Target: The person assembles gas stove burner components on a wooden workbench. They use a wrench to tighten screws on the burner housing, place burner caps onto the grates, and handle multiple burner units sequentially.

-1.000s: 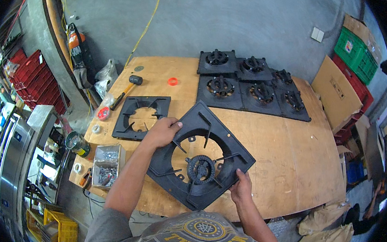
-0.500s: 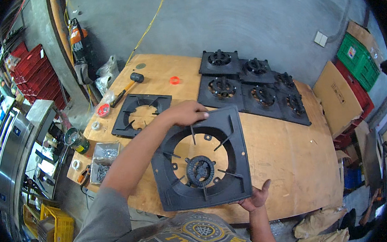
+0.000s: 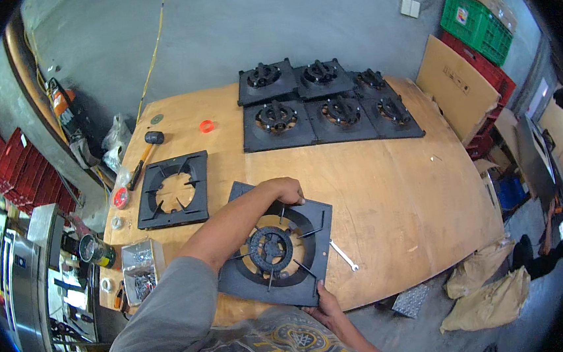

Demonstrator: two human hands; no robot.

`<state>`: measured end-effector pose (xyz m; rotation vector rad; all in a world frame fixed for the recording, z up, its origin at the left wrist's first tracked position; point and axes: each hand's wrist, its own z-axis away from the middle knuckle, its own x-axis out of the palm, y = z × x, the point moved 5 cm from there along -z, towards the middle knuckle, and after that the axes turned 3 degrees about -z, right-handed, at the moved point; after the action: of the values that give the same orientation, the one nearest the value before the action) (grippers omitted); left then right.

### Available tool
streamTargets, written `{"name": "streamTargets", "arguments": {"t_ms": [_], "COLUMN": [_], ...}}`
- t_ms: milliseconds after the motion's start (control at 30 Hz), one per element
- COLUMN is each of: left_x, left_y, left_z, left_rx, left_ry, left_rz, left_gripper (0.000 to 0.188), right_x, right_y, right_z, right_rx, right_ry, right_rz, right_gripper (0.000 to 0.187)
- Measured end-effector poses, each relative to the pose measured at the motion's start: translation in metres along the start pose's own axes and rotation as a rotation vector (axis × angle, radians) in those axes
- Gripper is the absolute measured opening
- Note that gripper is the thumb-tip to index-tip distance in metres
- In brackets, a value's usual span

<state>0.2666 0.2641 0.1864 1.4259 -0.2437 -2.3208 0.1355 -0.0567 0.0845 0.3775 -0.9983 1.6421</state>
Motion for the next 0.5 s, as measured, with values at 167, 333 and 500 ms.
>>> {"name": "streamTargets", "arguments": {"t_ms": [167, 333, 500], "left_x": [0.027, 0.023, -0.003], "left_y": [-0.017, -0.024, -0.021], "left_z": [-0.013, 0.000, 0.057], "left_rx": [0.028, -0.040, -0.187], "left_ry": [0.009, 0.168, 0.455], "left_rz": [-0.081, -0.065, -0.026], "left_gripper": [0.040, 0.043, 0.055], "right_x": [-0.020, -0.002, -0.014], "right_y": [0.022, 0.008, -0.008], "right_z": [-0.019, -0.002, -0.002], "right_rx": [0.147, 0.141, 0.196], "right_ry": [-0.081, 0.104, 0.228], "right_rz": [0.024, 0.142, 0.399], "right_gripper": [0.057, 0.065, 0.072]}}
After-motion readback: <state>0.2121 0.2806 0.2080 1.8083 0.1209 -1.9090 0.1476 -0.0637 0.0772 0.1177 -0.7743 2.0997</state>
